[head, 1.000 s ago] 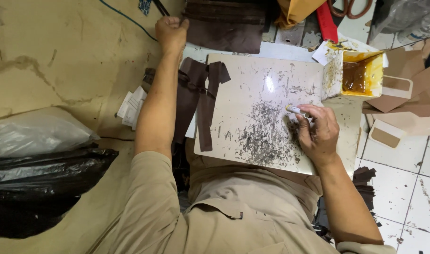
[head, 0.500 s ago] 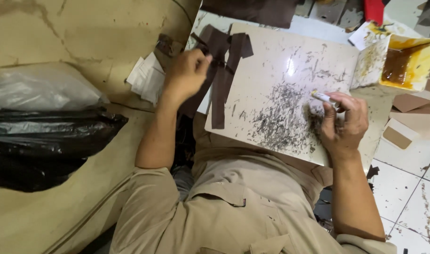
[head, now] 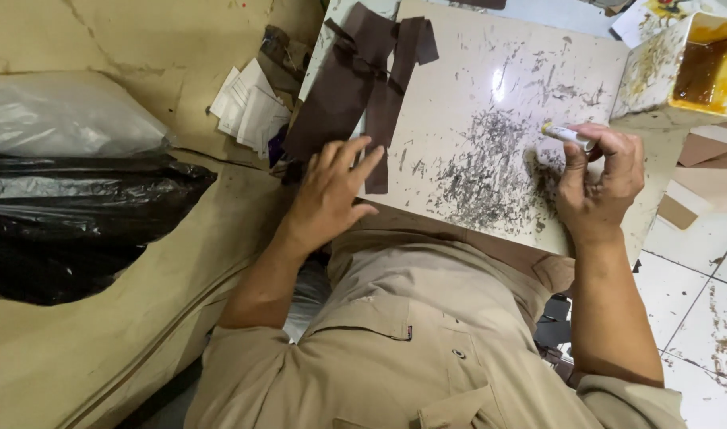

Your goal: The person applies glue to the edges of dark brown leather strips and presses them onto a flat board. They repeat this process for multiple strips, smoothing each one after placement.

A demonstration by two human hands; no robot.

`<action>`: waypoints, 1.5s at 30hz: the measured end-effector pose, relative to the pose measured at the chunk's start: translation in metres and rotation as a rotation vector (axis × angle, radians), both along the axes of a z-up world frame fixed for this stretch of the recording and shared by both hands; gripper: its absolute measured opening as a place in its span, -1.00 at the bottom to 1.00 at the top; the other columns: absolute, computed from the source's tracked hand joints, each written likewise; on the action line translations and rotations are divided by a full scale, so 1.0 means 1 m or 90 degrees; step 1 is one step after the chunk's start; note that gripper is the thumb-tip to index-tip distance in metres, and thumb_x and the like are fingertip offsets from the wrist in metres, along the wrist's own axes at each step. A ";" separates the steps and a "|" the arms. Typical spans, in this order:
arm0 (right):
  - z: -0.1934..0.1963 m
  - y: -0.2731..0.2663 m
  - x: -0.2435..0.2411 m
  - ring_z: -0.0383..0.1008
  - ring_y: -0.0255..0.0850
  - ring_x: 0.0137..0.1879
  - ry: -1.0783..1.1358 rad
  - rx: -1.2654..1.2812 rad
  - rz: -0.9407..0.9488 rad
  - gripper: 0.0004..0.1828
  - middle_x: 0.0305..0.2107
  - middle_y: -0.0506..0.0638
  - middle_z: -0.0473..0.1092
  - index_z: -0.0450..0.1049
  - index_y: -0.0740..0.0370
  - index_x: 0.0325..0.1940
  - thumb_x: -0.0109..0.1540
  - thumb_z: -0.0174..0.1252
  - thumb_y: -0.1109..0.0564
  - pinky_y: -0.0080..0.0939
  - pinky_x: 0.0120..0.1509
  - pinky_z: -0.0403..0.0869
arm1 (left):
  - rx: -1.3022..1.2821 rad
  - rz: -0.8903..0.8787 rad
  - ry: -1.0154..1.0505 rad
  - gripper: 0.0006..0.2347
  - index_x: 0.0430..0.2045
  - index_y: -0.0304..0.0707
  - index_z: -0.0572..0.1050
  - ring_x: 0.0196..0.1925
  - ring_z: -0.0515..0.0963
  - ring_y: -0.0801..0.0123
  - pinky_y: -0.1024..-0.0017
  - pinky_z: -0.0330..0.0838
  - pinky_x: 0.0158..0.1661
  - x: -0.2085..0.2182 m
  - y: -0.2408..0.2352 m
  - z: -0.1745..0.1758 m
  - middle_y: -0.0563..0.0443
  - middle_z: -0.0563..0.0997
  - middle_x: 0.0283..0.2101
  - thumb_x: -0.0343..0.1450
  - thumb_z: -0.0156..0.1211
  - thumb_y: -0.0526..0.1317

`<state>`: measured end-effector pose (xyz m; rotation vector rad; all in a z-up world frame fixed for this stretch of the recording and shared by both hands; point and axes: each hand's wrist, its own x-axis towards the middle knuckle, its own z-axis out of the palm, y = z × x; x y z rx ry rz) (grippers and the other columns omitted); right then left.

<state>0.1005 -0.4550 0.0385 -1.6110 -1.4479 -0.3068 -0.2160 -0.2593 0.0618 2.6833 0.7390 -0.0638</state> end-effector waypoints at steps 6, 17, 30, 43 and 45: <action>0.006 0.003 -0.003 0.46 0.22 0.00 -0.004 0.015 0.017 -0.88 -0.11 0.37 0.51 0.40 0.54 0.04 0.53 0.11 0.33 0.10 0.10 0.39 | 0.121 -0.157 -0.157 -0.65 0.03 -0.31 0.56 0.14 0.55 -0.05 0.15 0.52 -0.02 -0.020 -0.016 -0.009 -0.23 0.61 0.07 0.34 0.33 -0.48; 0.001 -0.012 -0.016 0.44 0.03 -0.26 0.184 0.053 -0.088 -0.85 -0.17 0.29 0.53 0.45 0.48 0.01 0.46 0.23 0.29 -0.08 -0.11 0.40 | 0.033 -0.181 -0.501 -0.72 -0.15 -0.28 0.61 -0.58 0.47 0.39 0.47 0.31 -0.56 0.103 0.044 0.129 0.01 0.55 -0.50 0.66 -0.07 -0.14; -0.004 -0.031 -0.011 0.49 -0.04 -0.26 0.280 0.025 -0.137 -0.83 -0.18 0.29 0.53 0.44 0.51 -0.03 0.43 0.22 0.28 -0.12 -0.14 0.43 | 0.035 -0.352 -0.416 -0.89 -0.17 -0.27 0.63 -0.15 0.74 0.16 0.42 0.68 -0.18 0.118 -0.035 -0.029 -0.16 0.72 -0.15 0.51 0.23 -0.28; 0.086 -0.036 0.100 0.35 0.00 -0.06 -0.019 -0.151 -0.226 -0.93 -0.11 0.16 0.49 0.55 0.38 0.05 0.51 0.17 0.40 -0.03 0.16 0.25 | -0.058 -0.293 -0.367 -0.52 0.24 -0.36 0.40 0.11 0.50 -0.02 0.05 0.35 0.12 0.232 0.069 -0.049 -0.23 0.62 0.07 0.45 0.38 -0.17; 0.085 -0.029 0.112 0.37 -0.11 -0.18 -0.016 -0.218 -0.216 -0.88 -0.24 0.09 0.51 0.58 0.36 -0.05 0.52 0.14 0.40 -0.06 0.09 0.26 | -0.058 -0.312 -0.377 -0.44 0.29 -0.37 0.37 0.01 0.47 0.03 0.15 0.35 0.03 0.237 0.073 -0.058 -0.22 0.64 -0.04 0.43 0.44 -0.13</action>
